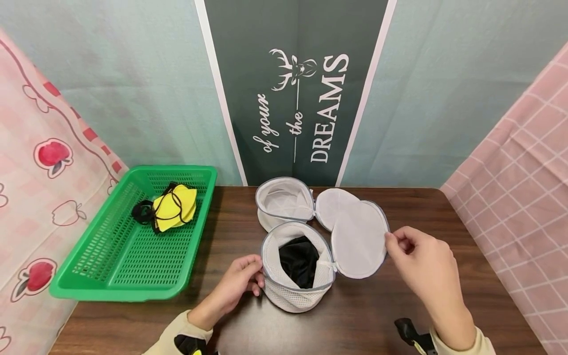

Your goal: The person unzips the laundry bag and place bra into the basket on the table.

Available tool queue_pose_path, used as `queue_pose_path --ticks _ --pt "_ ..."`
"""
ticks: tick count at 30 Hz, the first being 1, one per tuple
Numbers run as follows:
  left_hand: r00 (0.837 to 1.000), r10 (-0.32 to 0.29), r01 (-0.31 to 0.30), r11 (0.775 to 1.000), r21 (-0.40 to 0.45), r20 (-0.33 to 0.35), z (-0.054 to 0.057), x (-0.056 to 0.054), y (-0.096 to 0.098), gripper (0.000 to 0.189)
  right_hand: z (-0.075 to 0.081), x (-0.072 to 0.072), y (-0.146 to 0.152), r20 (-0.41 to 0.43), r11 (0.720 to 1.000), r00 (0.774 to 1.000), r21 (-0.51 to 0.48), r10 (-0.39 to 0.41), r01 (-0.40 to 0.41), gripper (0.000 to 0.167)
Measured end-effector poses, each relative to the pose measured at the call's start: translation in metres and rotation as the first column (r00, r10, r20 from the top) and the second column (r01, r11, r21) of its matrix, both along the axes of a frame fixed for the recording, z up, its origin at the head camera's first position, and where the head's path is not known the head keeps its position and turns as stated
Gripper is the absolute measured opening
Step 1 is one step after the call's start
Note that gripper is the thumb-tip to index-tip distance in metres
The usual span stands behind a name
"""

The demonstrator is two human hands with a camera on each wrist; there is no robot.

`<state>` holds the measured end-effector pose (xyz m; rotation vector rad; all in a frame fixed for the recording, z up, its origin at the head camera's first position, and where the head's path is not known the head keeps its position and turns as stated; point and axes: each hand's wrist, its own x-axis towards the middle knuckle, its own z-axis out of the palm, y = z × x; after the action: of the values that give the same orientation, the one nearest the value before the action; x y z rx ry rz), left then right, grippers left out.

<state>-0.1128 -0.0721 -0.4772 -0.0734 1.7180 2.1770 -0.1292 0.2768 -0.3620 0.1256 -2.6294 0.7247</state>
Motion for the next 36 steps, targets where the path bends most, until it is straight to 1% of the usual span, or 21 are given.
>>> queue_pose_path --ticks 6,9,12,14,17,21,26,30,33,36 --pt "1.0 -0.005 0.005 1.0 -0.003 0.005 0.0 0.0 0.0 0.015 -0.004 0.001 0.006 0.09 0.999 0.995 0.041 -0.032 0.029 0.016" --pt "1.0 -0.01 0.01 1.0 -0.005 0.006 0.0 0.0 0.0 0.015 -0.006 0.0 0.012 0.155 0.996 0.987 0.08 -0.045 0.033 0.018" --pt "1.0 -0.013 0.013 1.0 -0.007 0.008 0.0 0.0 0.0 0.016 -0.01 -0.003 0.02 0.232 0.992 0.972 0.128 -0.037 0.007 0.027" --pt "1.0 -0.014 0.014 1.0 -0.01 0.009 0.0 0.0 0.0 0.015 -0.012 -0.004 0.026 0.286 0.988 0.958 0.153 -0.027 -0.018 0.035" --pt "1.0 -0.013 0.013 1.0 -0.012 0.01 0.0 0.0 0.001 0.015 -0.016 -0.007 0.033 0.378 0.982 0.925 0.183 -0.02 -0.054 0.043" --pt "1.0 -0.011 0.011 1.0 -0.017 0.008 0.0 0.0 0.001 0.015 -0.022 -0.011 0.041 0.484 0.974 0.875 0.204 -0.017 -0.094 0.044" --pt "1.0 -0.012 0.012 1.0 -0.022 0.005 0.0 0.001 0.001 0.015 -0.029 -0.015 0.049 0.555 0.97 0.832 0.203 -0.003 -0.132 0.043" --pt "1.0 -0.014 0.014 1.0 -0.021 0.006 0.0 0.001 0.001 0.014 -0.037 -0.018 0.053 0.598 0.965 0.802 0.209 0.002 -0.158 0.041" --pt "1.0 -0.015 0.015 1.0 -0.021 0.001 0.001 0.002 0.0 0.014 -0.042 -0.02 0.053 0.625 0.962 0.781 0.221 -0.011 -0.163 0.039" --pt "1.0 -0.019 0.019 1.0 -0.021 -0.002 0.0 0.002 0.0 0.014 -0.046 -0.022 0.052 0.656 0.958 0.754 0.233 -0.03 -0.165 0.037"
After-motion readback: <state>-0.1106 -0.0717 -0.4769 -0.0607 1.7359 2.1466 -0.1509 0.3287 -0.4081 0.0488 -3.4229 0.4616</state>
